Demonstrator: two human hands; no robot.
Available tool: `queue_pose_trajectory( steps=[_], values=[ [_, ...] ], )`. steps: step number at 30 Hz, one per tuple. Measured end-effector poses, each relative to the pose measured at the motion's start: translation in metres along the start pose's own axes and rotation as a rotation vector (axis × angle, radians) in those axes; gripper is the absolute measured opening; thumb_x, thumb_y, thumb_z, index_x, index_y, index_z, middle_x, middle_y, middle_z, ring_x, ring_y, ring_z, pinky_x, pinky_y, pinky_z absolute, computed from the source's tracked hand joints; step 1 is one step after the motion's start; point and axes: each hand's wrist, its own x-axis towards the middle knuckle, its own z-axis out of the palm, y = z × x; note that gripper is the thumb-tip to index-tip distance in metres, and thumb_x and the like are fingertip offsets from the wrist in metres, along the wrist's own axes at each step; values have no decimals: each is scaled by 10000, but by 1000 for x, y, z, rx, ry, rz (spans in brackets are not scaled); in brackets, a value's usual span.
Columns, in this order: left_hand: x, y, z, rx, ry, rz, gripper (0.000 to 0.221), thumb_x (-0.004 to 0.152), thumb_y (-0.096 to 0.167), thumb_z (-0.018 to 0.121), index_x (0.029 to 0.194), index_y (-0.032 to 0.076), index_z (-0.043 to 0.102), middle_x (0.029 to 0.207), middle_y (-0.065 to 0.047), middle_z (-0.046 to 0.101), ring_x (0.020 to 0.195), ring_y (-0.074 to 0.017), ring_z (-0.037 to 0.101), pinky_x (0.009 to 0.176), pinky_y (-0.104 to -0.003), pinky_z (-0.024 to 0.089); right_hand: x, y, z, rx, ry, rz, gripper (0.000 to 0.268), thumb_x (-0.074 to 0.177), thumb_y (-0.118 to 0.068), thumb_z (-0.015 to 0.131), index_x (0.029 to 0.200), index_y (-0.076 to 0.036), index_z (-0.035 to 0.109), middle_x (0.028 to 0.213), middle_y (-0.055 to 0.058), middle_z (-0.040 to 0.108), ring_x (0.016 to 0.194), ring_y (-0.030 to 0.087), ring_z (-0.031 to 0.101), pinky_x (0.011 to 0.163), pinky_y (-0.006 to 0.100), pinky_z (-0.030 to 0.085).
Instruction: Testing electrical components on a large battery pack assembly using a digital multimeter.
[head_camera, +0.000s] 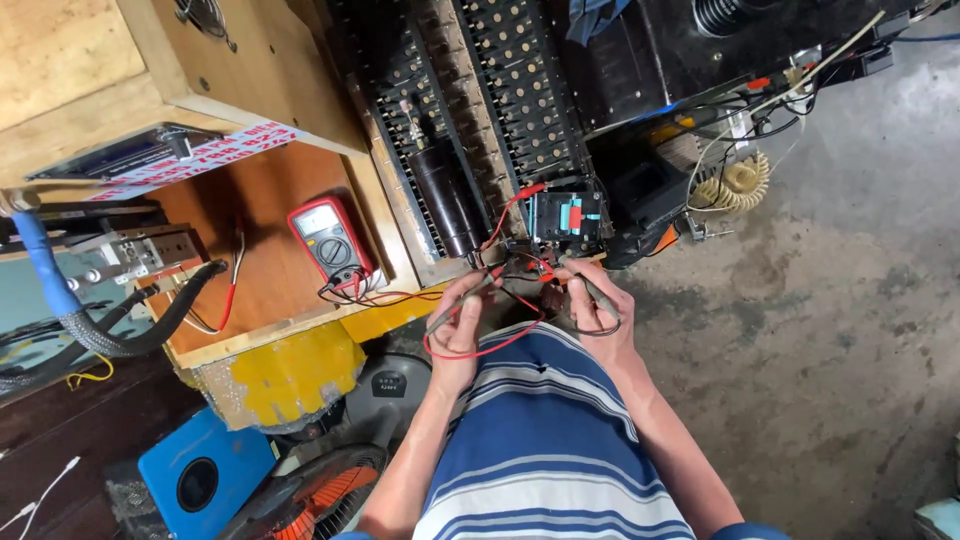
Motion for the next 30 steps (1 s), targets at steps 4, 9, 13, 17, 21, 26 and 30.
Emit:
queue_pose_trajectory(
  steps=[4,9,13,17,21,26,30],
  values=[
    [14,20,11,189,-48,25,279,1036,102,594,1268,-48,634,1220,-244,692,1138,-347,695,967,-428,581,-4,0,3,-40,-26,10,229,1082,-133,564,1237,-43,707,990,150,788,495,151,650,456,285,538],
    [20,18,6,128,-11,-23,292,1032,72,586,1288,-61,632,1178,-258,712,1120,-323,691,982,-437,582,4,-12,3,-93,-44,-5,230,1076,-154,565,1225,-64,715,979,141,797,493,188,669,456,307,558],
    [16,21,3,152,8,-67,284,1028,67,587,1278,-50,652,1141,-250,733,1094,-287,700,970,-408,587,6,-6,5,-98,-45,-57,231,1058,-163,590,1234,-79,714,989,122,806,564,206,717,523,330,601],
    [8,13,-2,115,45,-89,280,1024,59,593,1267,-67,654,1149,-254,728,1107,-298,699,973,-421,583,7,-5,8,-155,-28,-130,247,1046,-141,611,1257,-77,720,1011,146,808,765,330,775,611,402,633],
    [6,11,-7,167,37,-101,272,1020,52,596,1259,-55,668,1127,-256,735,1081,-298,706,964,-432,597,8,-10,10,-178,-19,-166,243,1036,-128,620,1248,-79,729,1018,137,810,833,334,777,691,412,640],
    [10,15,-3,179,18,-95,268,1022,44,587,1256,-57,669,1114,-251,738,1078,-298,708,959,-437,599,13,-22,11,-257,-14,-210,221,1043,-150,611,1220,-111,738,982,119,804,689,357,750,566,392,611],
    [20,13,1,190,-8,-51,269,1010,46,618,1258,-43,671,1103,-252,744,1062,-296,717,953,-430,602,16,-26,11,-315,5,-236,207,1042,-168,617,1207,-158,742,974,98,786,668,344,743,547,374,603]
  ],
)
